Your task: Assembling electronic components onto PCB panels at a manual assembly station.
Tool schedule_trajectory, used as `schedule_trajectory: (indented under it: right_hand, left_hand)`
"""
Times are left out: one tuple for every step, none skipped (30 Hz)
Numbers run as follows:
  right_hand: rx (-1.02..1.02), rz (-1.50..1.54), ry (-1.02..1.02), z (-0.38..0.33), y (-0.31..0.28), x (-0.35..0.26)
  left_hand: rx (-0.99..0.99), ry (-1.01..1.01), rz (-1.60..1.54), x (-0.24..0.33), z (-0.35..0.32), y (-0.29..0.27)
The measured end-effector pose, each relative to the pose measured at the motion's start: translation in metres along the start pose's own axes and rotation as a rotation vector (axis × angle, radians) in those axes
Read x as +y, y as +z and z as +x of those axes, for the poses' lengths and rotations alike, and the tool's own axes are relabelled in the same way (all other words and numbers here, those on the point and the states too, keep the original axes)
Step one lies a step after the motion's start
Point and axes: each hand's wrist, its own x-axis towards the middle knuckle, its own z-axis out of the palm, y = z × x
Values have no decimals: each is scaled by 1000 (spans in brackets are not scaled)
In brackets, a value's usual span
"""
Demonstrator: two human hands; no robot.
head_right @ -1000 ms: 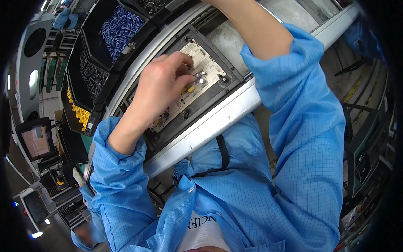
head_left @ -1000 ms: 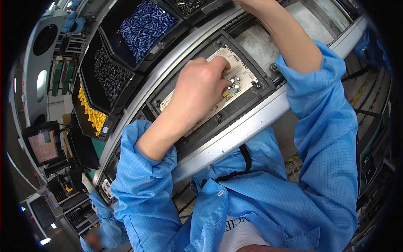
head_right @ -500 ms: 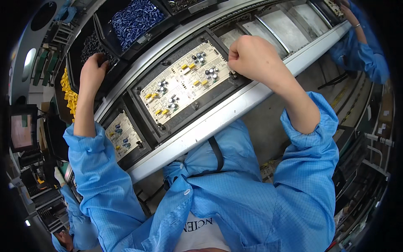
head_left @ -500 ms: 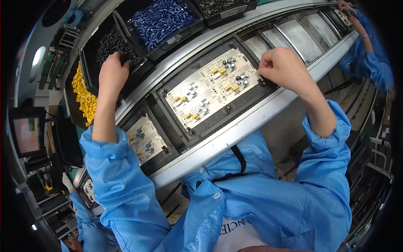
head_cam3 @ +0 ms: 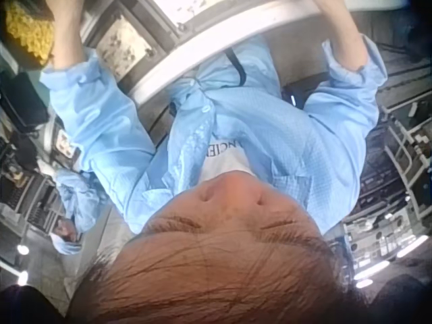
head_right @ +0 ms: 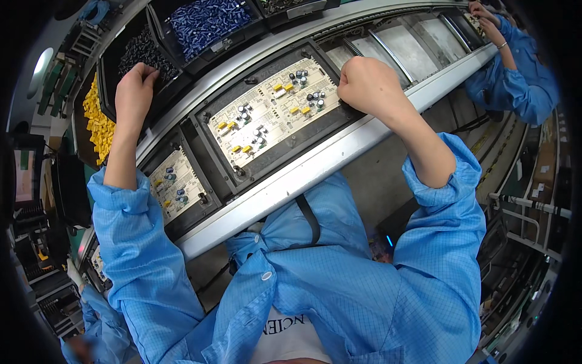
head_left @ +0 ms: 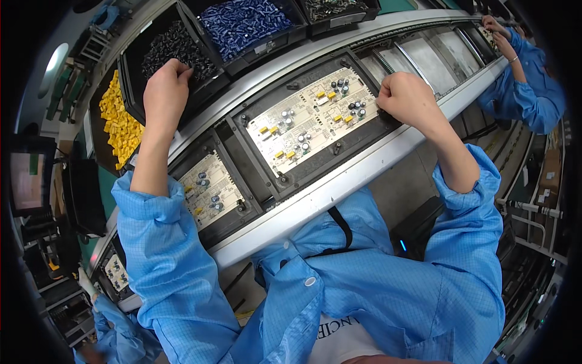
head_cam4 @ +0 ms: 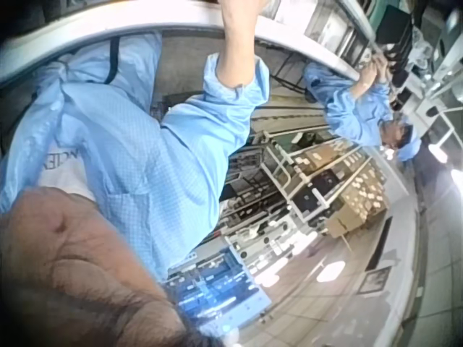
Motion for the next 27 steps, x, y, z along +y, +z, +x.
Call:
schedule_trajectory:
  right_hand:
    - [-1, 0, -1, -1, 0, 1]
    - [-4, 31, 13, -2, 0, 2]
    - [-7, 63, 29, -2, 1, 2]
    - [-9, 66, 28, -3, 2, 2]
    - [11, 63, 17, -3, 2, 2]
    - [30, 61, 7, -4, 3, 2]
    - [30, 63, 10, -4, 4, 2]
    - [34, 38, -4, -3, 5, 2]
    - [39, 12, -18, -3, 5, 2]
    - [38, 13, -15, -3, 5, 3]
    - [26, 54, -8, -4, 3, 3]
    - [14, 94, -1, -5, 3, 3]
    - [12, 95, -2, -5, 3, 3]
    - [17, 84, 17, -5, 3, 2]
    - [21, 74, 35, -6, 3, 2]
    - [21, 73, 36, -6, 2, 1]
    - [16, 51, 43, -7, 1, -2]
    - [12, 30, 49, -7, -1, -4]
    - [10, 29, 48, -7, -3, -8]
    - [-5, -11, 55, -7, -5, -12]
    - [-20, -50, 62, -6, -5, -15]
    - [-22, -49, 59, -5, -5, -14]
    - [-38, -79, 24, -3, -4, -13]
    - [-54, -108, -14, 0, -3, -13]
    - [-56, -103, -20, 4, -4, -12]
    - [-90, -116, -54, 10, -9, -10]
    - [-124, -128, -90, 16, -14, -8]
  left_hand:
    - [14, -15, -37, 0, 0, 0]
    - [13, -16, -36, 0, -1, 0]
    - [46, -13, -37, 1, -2, 1]
    - [79, -11, -34, 1, -4, -1]
    - [77, -11, -32, 2, -5, -3]
    - [91, -20, -54, 3, -6, -4]
    - [106, -28, -78, 4, -6, -5]
    - [104, -26, -77, 3, -7, -4]
    - [140, -9, -101, -1, -8, -2]
    - [175, 8, -126, -2, -8, -1]
    - [173, 10, -126, -3, -8, -1]
    - [154, -9, -127, -3, -8, -2]
    - [136, -30, -126, -3, -8, -3]
    - [135, -31, -126, -2, -8, -4]
    - [139, -40, -132, -1, -9, -4]
    - [142, -46, -140, 0, -8, -3]
    - [142, -45, -142, 0, -8, -3]
    - [136, -51, -148, 1, -9, -3]
    - [129, -58, -152, 0, -10, -4]
    - [129, -60, -151, -3, -10, -4]
    - [170, 13, -155, -9, -11, -4]
    - [210, 86, -158, -10, -12, -5]
    - [209, 82, -154, -11, -14, -7]
    - [229, 92, -185, -12, -17, -10]
    - [248, 102, -216, -10, -21, -14]
    - [245, 105, -213, -4, -25, -16]
    - [266, 178, -239, 5, -32, -19]
